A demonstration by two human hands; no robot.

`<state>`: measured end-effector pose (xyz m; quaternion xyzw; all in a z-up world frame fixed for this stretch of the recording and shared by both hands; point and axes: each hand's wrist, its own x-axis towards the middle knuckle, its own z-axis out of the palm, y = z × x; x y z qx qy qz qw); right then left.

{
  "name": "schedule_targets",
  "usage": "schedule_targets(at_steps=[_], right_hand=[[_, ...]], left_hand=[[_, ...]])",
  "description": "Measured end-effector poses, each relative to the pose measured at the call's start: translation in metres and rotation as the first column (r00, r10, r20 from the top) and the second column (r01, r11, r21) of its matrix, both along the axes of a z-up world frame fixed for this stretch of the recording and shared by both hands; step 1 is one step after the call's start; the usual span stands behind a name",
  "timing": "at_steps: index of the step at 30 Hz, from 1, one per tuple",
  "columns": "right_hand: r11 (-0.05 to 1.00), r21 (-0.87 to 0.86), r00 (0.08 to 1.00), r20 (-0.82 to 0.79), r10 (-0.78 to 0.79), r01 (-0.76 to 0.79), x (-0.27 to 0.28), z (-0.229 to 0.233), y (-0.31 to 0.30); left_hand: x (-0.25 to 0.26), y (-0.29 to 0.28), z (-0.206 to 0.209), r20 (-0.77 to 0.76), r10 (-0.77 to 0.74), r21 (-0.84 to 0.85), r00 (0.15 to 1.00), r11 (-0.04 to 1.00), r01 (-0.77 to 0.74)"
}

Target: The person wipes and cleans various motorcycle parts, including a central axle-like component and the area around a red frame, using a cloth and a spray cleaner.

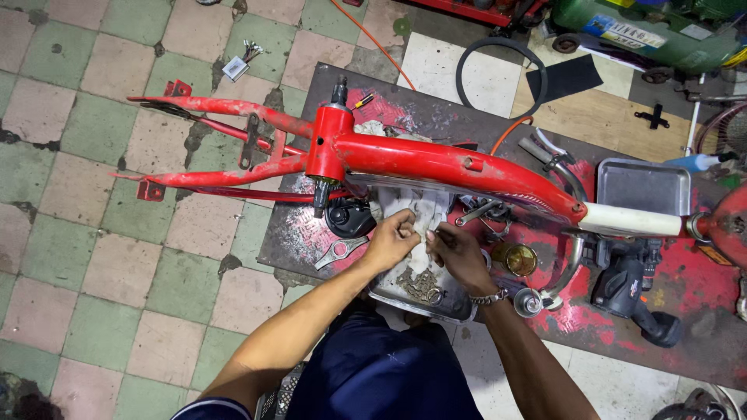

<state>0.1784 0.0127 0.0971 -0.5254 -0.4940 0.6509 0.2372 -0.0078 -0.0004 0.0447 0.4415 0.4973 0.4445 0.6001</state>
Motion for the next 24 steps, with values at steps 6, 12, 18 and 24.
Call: schedule_targets(at_steps=[6,12,18,24], right_hand=[[0.986,0.168,0.999,-0.033,0.018,-0.012,-0.006,0.017,-0.002],[0.747,0.542,0.923,0.239,0.302,-0.385,0.001,0.034,0.008],[0.963,0.072,0.929,-0.293,-0.227,0.258,0.018,0.000,0.004],[0.920,-0.174,0.733,-0.561,-0.385,0.350,0.020,-0.011,-0.023]], left_hand=[[-0.001,0.003,-0.074,0.493,0.004,-0.373,0.870,0.904,0.207],[-0.030,0.018,-0.077,0.728,-0.090,-0.481,0.679,0.639,0.601],[-0.057,0.032,-0.040,0.696,-0.066,-0.334,0.715,0.852,0.403],[-0.027,0.042,-0.059,0.443,0.102,-0.292,0.891,0.956,0.035]])
